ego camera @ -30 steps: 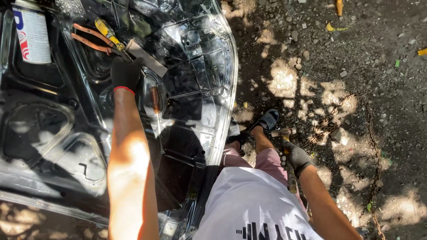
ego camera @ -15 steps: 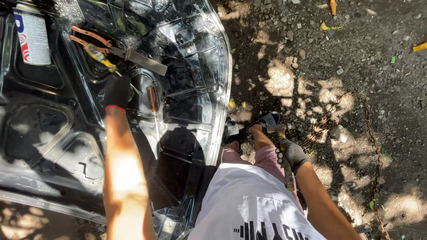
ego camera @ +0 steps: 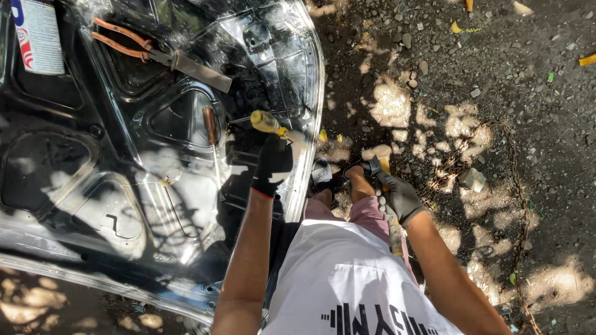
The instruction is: The person uses a hammer and a metal punch to work on a black car door panel. They repeatedly strike the punch with the hammer to adjust or remove components within the panel's structure.
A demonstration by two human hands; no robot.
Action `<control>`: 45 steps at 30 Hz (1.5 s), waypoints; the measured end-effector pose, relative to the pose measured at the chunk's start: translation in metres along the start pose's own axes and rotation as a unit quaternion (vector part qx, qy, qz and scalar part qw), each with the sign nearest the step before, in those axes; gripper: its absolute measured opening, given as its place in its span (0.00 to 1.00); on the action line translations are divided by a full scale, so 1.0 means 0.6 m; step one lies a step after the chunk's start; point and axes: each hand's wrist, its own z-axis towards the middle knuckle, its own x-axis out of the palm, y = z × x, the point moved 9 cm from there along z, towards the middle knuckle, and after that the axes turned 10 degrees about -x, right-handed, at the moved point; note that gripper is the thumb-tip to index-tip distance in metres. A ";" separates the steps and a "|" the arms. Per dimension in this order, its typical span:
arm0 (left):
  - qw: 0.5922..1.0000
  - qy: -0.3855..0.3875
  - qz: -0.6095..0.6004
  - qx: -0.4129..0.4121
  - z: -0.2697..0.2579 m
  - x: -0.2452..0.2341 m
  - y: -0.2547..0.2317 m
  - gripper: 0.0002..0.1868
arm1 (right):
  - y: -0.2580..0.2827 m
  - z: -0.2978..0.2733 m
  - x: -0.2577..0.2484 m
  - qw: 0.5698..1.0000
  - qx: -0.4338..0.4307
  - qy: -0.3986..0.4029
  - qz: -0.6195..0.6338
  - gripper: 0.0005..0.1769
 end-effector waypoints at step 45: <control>0.763 0.144 -0.541 -0.323 -0.026 0.145 -0.017 0.10 | 0.431 -0.368 0.343 0.747 -0.420 0.155 -0.490 0.19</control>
